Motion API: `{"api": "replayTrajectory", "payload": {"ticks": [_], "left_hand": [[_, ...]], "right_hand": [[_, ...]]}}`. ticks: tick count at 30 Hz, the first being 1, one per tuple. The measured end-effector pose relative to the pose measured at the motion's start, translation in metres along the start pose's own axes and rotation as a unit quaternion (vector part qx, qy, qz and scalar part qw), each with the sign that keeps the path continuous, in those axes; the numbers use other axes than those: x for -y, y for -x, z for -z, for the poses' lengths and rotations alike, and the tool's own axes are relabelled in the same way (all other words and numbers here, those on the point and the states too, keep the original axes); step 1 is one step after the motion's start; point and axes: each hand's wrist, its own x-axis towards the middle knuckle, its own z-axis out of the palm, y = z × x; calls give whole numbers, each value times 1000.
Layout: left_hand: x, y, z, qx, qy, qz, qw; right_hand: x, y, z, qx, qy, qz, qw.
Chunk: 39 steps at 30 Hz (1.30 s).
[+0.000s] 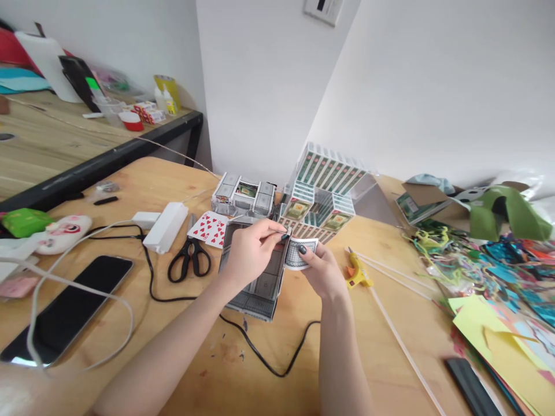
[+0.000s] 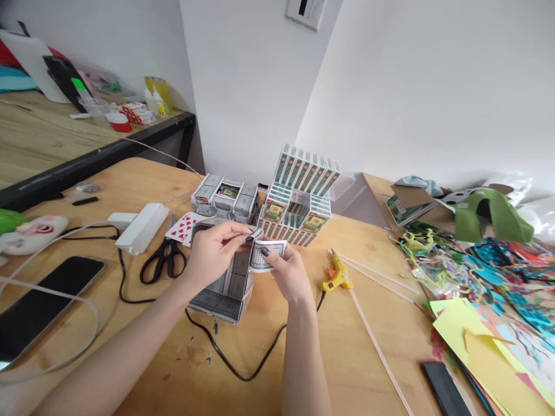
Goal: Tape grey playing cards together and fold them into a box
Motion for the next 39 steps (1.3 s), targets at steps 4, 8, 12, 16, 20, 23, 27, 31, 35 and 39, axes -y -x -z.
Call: {"api": "replayTrajectory", "payload": {"ticks": [4, 8, 12, 16, 20, 23, 27, 31, 35, 39], "left_hand": [[-4, 2, -1, 7, 58, 29, 998], [-13, 3, 1, 31, 71, 48, 996], [-25, 3, 4, 109, 110, 64, 986], [-25, 3, 2, 146, 129, 82, 977], [-19, 4, 1, 136, 76, 70, 985], [-19, 6, 2, 130, 54, 72, 987], [-25, 8, 2, 108, 22, 75, 991], [-30, 10, 1, 74, -20, 63, 995], [-31, 13, -3, 42, -53, 51, 996], [-29, 16, -9, -7, -15, 60, 998]], "right_hand": [[-1, 0, -1, -4, -10, 8, 1000], [1, 0, -4, -32, 8, 35, 999], [3, -1, -6, -64, 34, 56, 996], [2, -3, -7, -98, 51, 68, 992], [-3, -4, -7, -107, 47, 87, 989], [-6, -5, -8, -117, 57, 103, 986], [-8, -5, -12, -147, 91, 125, 977], [-5, -2, -17, -179, 150, 143, 962], [0, 3, -23, -208, 185, 156, 948], [3, 6, -26, -258, 214, 154, 930]]}}
